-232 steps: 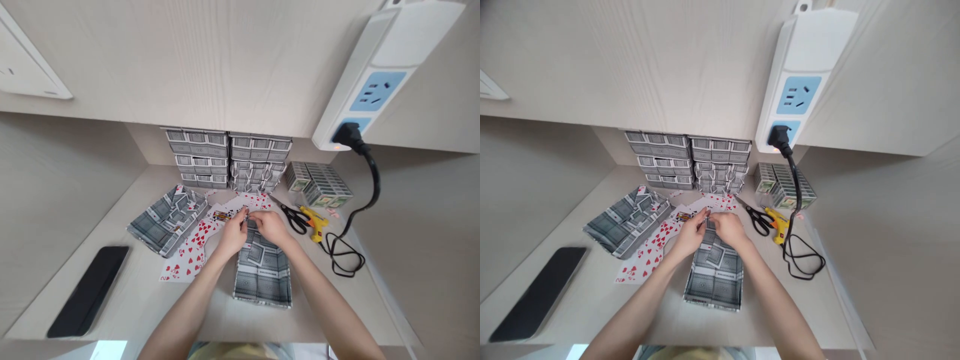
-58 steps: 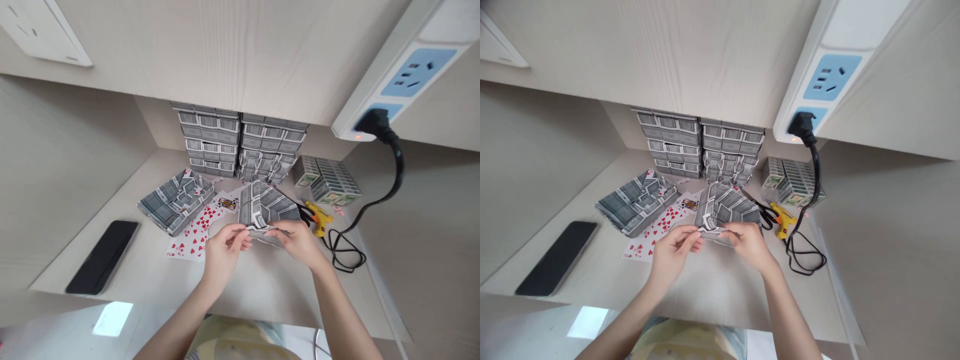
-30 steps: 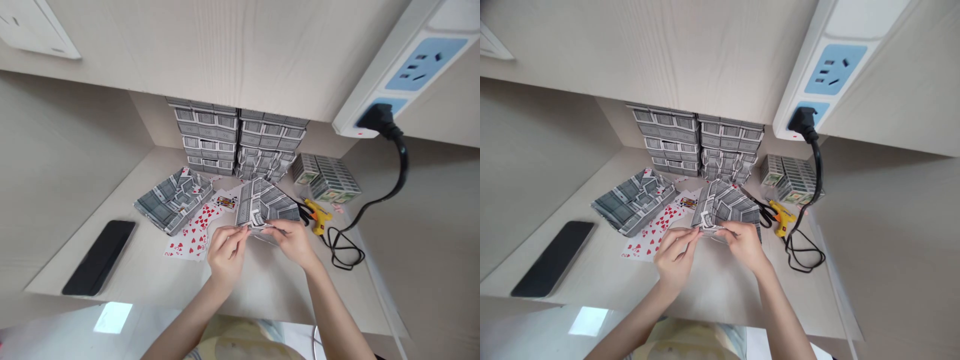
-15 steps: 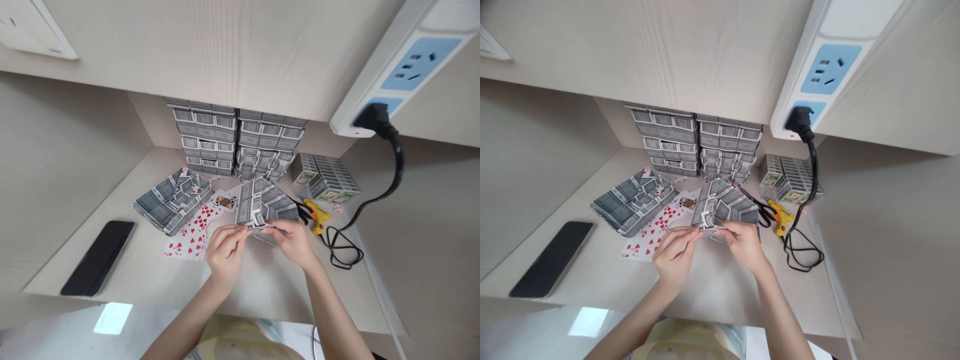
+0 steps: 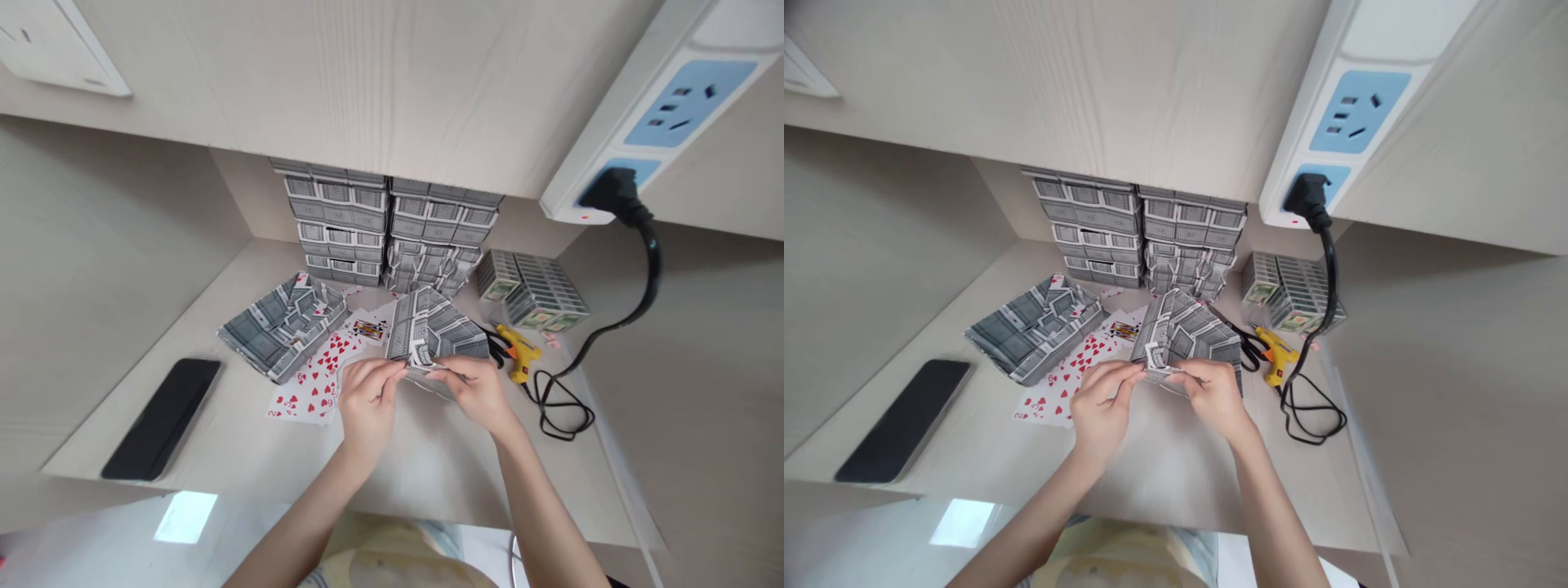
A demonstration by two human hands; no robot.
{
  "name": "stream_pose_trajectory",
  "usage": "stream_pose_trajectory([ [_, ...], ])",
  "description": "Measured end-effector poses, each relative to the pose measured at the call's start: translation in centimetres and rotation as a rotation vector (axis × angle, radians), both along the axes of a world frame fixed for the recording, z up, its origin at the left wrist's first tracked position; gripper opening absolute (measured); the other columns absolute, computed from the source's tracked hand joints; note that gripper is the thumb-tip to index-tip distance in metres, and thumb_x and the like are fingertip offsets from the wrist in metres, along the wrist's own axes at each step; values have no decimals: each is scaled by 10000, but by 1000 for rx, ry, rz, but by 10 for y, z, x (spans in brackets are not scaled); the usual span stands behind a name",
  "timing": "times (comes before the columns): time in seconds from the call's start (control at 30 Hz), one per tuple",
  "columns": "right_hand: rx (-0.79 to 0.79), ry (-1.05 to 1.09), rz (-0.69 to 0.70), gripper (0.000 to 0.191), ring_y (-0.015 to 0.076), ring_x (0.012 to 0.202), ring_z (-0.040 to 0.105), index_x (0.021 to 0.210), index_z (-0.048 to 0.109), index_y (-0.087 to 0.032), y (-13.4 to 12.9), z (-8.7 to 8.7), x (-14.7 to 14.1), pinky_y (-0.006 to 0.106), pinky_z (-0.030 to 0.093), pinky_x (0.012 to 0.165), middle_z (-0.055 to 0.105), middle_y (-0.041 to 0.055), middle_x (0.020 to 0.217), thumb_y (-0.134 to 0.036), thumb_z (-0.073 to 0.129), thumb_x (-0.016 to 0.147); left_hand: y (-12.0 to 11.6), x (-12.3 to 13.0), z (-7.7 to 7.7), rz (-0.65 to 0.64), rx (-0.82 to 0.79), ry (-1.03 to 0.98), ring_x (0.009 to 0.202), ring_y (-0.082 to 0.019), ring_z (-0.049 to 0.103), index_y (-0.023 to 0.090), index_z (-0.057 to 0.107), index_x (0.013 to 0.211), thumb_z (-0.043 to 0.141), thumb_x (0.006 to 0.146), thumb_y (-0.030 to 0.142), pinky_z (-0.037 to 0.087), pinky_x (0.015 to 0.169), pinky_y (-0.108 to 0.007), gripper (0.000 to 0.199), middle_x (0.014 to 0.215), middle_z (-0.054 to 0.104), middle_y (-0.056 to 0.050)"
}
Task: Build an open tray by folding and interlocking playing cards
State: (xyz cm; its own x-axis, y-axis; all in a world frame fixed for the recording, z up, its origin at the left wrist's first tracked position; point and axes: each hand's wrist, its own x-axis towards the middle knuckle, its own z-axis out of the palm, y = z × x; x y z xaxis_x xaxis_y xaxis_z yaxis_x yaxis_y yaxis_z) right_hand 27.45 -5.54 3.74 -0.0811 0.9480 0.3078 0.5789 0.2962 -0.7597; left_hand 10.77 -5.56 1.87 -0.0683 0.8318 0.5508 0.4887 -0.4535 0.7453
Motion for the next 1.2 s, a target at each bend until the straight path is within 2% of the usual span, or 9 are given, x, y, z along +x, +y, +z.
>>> stream_pose_trajectory([
  [0.4,-50,-74,31,178,143,545,546,703,696,-194,0,2,5,231,399,517,668,18,650,-233,531,755,2,-3,8,-125,-31,258,688,-149,562,220,624,781,510,783,181,392,671,-301,120,715,648,10],
  [0.53,-73,-42,5,168,134,531,533,701,695,-186,0,1,4,219,387,495,657,11,628,-234,541,745,1,-3,11,-73,-60,184,705,-154,562,215,602,799,554,757,220,420,671,-292,64,718,629,5],
  [0.63,-105,60,2,135,131,527,529,688,689,-183,-2,4,6,218,389,491,644,2,607,-241,573,723,4,-6,13,20,-19,48,777,-159,554,211,600,757,623,700,297,439,718,-298,105,775,584,-13],
  [0.7,-120,155,-6,113,133,534,533,677,686,-179,-4,8,7,223,397,499,642,3,606,-254,604,699,8,-9,14,58,-5,21,905,-194,525,215,598,862,675,633,362,423,807,-345,283,904,550,-45],
  [0.8,-142,324,6,111,139,528,527,650,679,-172,-6,11,2,238,403,498,629,7,585,-281,658,646,13,-14,19,-98,-26,0,1123,-253,414,227,473,1144,655,629,436,372,909,-407,585,1176,441,-110],
  [0.9,-185,533,41,144,151,539,526,631,664,-176,-6,2,-12,264,420,514,620,11,588,-316,685,609,14,-15,28,-257,4,-9,1220,-278,319,225,425,1185,543,732,431,340,946,-444,511,1322,317,-125],
  [1.0,-213,763,65,183,155,566,533,630,640,-185,-5,-15,-29,289,443,561,619,13,627,-365,672,617,16,-14,38,-255,85,29,1267,-303,229,208,477,1081,529,743,380,278,974,-506,383,1360,277,-107],
  [1.1,-227,871,44,212,169,638,551,731,624,-198,-7,-25,-39,320,457,638,622,19,693,-383,657,631,19,-11,45,-245,139,95,1278,-303,202,198,499,984,558,724,291,261,969,-539,282,1280,402,-94],
  [1.2,-188,883,-2,265,182,733,551,851,594,-209,-11,-18,-42,331,450,701,615,38,797,-406,611,674,20,-7,44,-240,151,158,1258,-290,252,202,501,935,579,697,232,280,956,-543,252,1135,524,-72],
])
